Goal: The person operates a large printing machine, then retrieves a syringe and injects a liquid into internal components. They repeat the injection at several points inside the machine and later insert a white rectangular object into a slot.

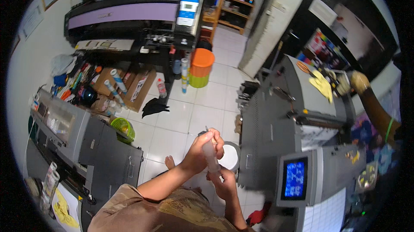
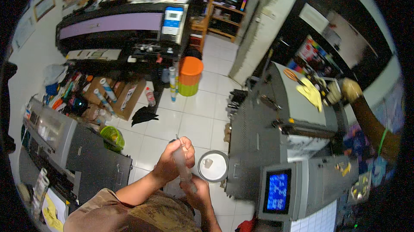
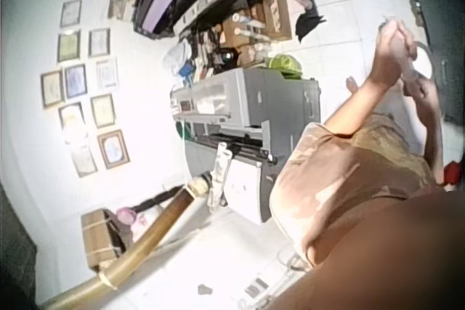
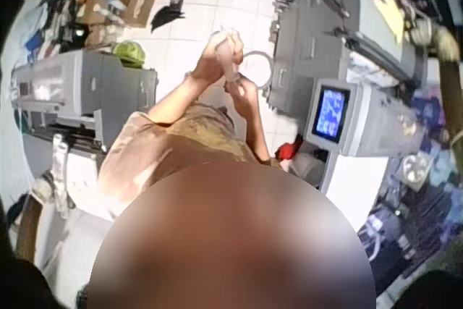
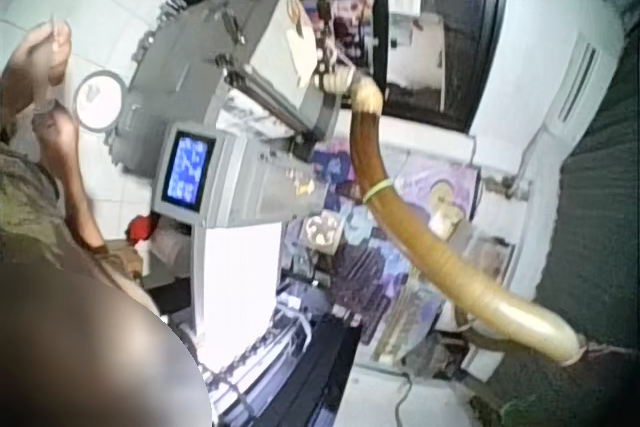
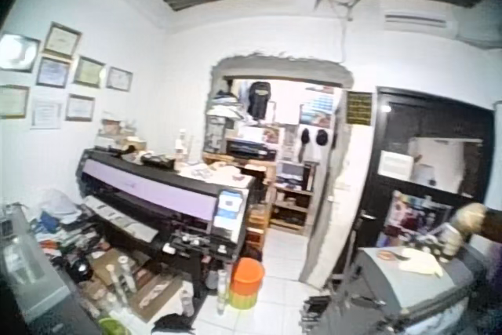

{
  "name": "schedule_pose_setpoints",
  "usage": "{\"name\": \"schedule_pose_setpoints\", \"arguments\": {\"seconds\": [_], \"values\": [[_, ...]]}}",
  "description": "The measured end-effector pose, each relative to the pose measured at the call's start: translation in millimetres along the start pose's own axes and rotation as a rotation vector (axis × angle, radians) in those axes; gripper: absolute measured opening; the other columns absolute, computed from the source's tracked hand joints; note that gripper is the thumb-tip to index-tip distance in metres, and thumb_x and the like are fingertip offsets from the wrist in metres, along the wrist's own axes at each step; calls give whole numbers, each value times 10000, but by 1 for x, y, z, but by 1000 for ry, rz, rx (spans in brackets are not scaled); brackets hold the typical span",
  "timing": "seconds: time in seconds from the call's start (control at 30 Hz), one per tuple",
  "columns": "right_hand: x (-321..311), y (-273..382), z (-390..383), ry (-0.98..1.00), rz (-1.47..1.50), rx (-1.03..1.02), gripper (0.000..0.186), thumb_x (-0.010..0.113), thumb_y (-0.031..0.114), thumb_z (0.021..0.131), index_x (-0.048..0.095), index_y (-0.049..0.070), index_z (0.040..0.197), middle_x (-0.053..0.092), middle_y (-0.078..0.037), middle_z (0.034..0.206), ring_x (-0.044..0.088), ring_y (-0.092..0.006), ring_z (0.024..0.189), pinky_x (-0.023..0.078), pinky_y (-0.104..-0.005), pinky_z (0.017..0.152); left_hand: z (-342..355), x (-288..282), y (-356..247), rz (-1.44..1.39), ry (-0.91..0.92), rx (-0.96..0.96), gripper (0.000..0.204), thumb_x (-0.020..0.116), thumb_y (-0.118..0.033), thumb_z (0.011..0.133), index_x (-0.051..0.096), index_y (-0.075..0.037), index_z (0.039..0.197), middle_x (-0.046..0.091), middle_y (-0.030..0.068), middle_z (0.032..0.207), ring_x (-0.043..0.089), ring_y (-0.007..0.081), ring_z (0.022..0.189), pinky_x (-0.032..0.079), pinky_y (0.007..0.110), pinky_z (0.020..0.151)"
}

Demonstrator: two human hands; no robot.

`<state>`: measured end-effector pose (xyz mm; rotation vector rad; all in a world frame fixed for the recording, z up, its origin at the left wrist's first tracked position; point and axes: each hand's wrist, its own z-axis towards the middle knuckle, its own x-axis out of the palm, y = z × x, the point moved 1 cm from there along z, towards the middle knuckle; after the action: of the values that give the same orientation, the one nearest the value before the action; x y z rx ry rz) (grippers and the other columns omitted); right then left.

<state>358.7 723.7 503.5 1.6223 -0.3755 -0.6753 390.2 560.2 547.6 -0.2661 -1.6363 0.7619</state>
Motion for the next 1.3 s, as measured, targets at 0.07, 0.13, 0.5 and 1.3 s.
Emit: {"name": "schedule_pose_setpoints", "arguments": {"seconds": [0.07,0.13,0.5,1.3], "values": [[23,6,38,45,12,46,241,644,227,954,675,-10,922,690,-79,789,644,-165,746,509,-322,719,6,-27,-23,-15,-100,10,257,558,-359,984,493,-111,969,536,35,776,530,150,667,453,301,614],[52,16,77,64,37,-29,218,624,187,972,661,-20,918,672,-59,756,618,-130,726,498,-306,696,14,-52,-46,48,-202,-4,268,593,-358,957,489,-111,971,523,26,764,530,162,654,459,315,596],[220,32,255,372,-71,-73,299,586,242,1018,644,-11,870,610,-12,722,547,-82,686,437,-256,628,35,-236,-175,-195,-558,388,279,660,-300,963,494,-109,846,503,10,739,543,138,679,434,270,618],[588,-119,549,1305,-979,-99,533,476,507,1000,690,23,935,706,-233,820,681,-454,808,520,-530,718,40,-710,-211,-791,-1525,425,348,712,-402,904,578,-82,930,577,57,751,585,217,606,506,370,580]]}}
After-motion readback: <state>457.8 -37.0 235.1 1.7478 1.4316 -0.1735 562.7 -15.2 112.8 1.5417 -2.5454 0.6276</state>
